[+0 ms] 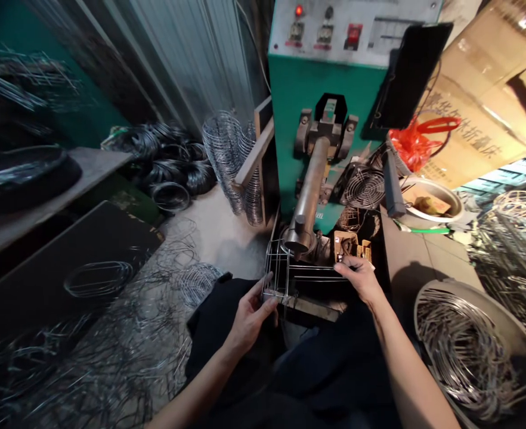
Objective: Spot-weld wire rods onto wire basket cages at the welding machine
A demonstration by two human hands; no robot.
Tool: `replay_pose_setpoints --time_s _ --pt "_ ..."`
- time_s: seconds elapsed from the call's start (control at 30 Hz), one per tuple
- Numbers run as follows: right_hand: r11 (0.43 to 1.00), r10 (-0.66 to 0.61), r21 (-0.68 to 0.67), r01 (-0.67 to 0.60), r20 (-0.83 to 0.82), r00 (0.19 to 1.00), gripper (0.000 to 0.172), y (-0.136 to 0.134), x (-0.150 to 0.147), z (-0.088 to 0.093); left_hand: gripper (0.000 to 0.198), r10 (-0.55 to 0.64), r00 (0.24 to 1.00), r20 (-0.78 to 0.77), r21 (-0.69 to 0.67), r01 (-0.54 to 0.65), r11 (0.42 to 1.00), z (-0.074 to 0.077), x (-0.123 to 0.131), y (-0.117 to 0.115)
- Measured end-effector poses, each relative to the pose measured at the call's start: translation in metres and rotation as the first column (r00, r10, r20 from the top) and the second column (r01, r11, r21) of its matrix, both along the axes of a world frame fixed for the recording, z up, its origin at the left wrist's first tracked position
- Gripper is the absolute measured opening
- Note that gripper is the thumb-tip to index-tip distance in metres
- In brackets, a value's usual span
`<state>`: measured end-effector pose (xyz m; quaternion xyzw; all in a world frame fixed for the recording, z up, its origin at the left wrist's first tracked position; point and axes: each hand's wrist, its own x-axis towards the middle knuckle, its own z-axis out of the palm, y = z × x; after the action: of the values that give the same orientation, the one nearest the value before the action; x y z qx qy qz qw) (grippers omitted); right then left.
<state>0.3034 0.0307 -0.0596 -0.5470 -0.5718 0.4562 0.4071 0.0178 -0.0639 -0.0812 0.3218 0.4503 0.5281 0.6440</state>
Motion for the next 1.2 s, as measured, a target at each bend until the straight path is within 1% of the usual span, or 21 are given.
replay_pose_setpoints --time_s 0.13,0.33,0.47,0.8,0.97,1.07,1.13,1.2 --pt "1.0 -0.011 0.01 0.012 -0.011 1.0 0.057 0.002 -0.001 -0.001 0.079 0.01 1.0 -0.011 -0.006 -0.01 1.0 0.0 0.003 0.003" --pt "0.999 -0.027 0.029 0.027 -0.005 1.0 0.06 0.003 -0.002 0.006 0.082 -0.003 1.0 -0.013 -0.018 0.002 1.0 0.012 0.008 0.004" --pt "1.0 -0.021 0.021 0.021 -0.013 1.0 0.059 0.005 0.0 0.005 0.084 -0.009 1.0 -0.006 -0.017 0.009 1.0 0.017 0.011 0.006" --pt "0.999 -0.035 0.028 0.036 -0.031 0.999 0.056 0.008 0.005 0.001 0.074 0.03 0.999 -0.034 0.004 -0.03 1.0 0.013 0.013 0.013" --pt "0.999 -0.045 0.015 0.046 -0.055 0.998 0.055 0.01 0.005 -0.001 0.082 -0.021 1.0 0.02 -0.021 0.021 1.0 0.016 0.014 0.016" --pt "0.998 -0.058 0.011 0.059 -0.065 0.996 0.055 0.009 0.005 -0.002 0.085 -0.015 0.999 0.04 -0.02 0.016 1.0 0.018 0.015 0.015" --pt "0.995 -0.08 0.055 0.083 -0.057 0.995 0.05 0.006 0.003 -0.001 0.083 -0.009 0.999 0.048 -0.022 0.01 1.0 0.018 0.016 0.014" --pt "0.973 -0.149 0.17 0.156 -0.05 0.988 0.041 0.0 0.0 0.001 0.08 -0.007 0.998 0.063 -0.025 0.009 1.0 0.017 0.017 0.012"
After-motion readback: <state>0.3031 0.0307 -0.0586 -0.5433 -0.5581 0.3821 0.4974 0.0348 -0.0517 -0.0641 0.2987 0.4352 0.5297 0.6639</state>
